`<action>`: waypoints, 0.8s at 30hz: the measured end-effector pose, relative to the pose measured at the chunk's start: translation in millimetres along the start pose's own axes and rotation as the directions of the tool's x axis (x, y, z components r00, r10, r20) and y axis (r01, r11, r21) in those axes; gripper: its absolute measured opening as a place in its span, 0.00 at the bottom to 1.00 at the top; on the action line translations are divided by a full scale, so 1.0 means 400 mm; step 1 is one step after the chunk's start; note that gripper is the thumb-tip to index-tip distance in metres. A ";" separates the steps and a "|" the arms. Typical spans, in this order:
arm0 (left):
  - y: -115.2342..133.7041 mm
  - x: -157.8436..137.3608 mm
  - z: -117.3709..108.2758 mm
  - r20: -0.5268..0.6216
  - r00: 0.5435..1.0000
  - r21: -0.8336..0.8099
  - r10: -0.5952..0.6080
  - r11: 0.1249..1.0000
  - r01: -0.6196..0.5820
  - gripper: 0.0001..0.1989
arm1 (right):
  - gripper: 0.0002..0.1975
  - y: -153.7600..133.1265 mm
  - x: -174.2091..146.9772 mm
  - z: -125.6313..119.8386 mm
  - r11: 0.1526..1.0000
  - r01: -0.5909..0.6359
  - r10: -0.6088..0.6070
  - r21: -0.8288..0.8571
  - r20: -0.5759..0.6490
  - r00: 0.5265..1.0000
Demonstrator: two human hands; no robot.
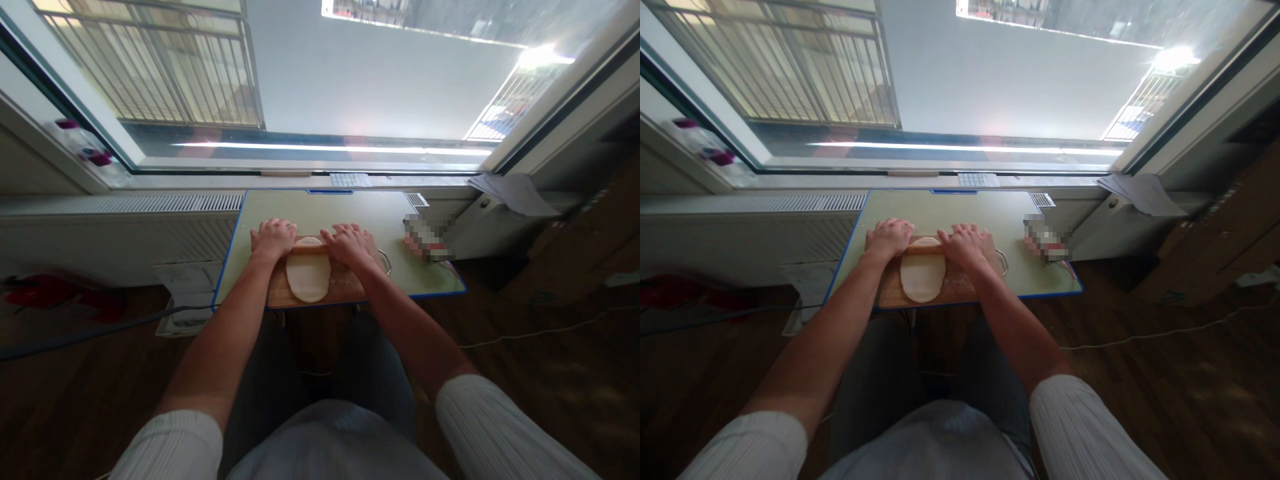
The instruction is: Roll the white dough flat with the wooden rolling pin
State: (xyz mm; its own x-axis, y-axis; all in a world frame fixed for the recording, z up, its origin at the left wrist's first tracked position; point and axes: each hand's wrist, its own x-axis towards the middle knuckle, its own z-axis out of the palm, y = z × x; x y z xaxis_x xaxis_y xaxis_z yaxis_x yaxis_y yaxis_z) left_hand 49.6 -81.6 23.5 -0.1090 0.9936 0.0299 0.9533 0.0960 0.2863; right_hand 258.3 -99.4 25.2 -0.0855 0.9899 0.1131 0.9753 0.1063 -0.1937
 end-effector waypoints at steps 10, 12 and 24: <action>-0.004 -0.006 0.007 -0.012 1.000 0.001 0.022 1.000 -0.022 0.27 | 0.25 -0.002 -0.010 0.006 1.000 -0.008 0.008 0.002 -0.026 1.000; -0.004 -0.021 0.007 -0.013 1.000 0.007 0.024 1.000 -0.023 0.27 | 0.24 -0.006 -0.029 -0.003 1.000 0.009 -0.009 -0.010 -0.039 0.999; -0.008 -0.097 0.010 -0.065 0.995 0.046 0.072 0.997 -0.069 0.24 | 0.26 -0.005 -0.107 0.005 0.997 0.053 -0.059 -0.055 -0.116 0.991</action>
State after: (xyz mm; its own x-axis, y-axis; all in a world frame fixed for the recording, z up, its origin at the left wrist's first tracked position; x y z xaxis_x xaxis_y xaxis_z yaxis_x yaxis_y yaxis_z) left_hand 51.9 -120.2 17.8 -0.0579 0.9919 0.1127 0.9706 0.0295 0.2388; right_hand 259.7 -141.6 18.7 -0.1183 0.9643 0.2367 0.9792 0.1529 -0.1336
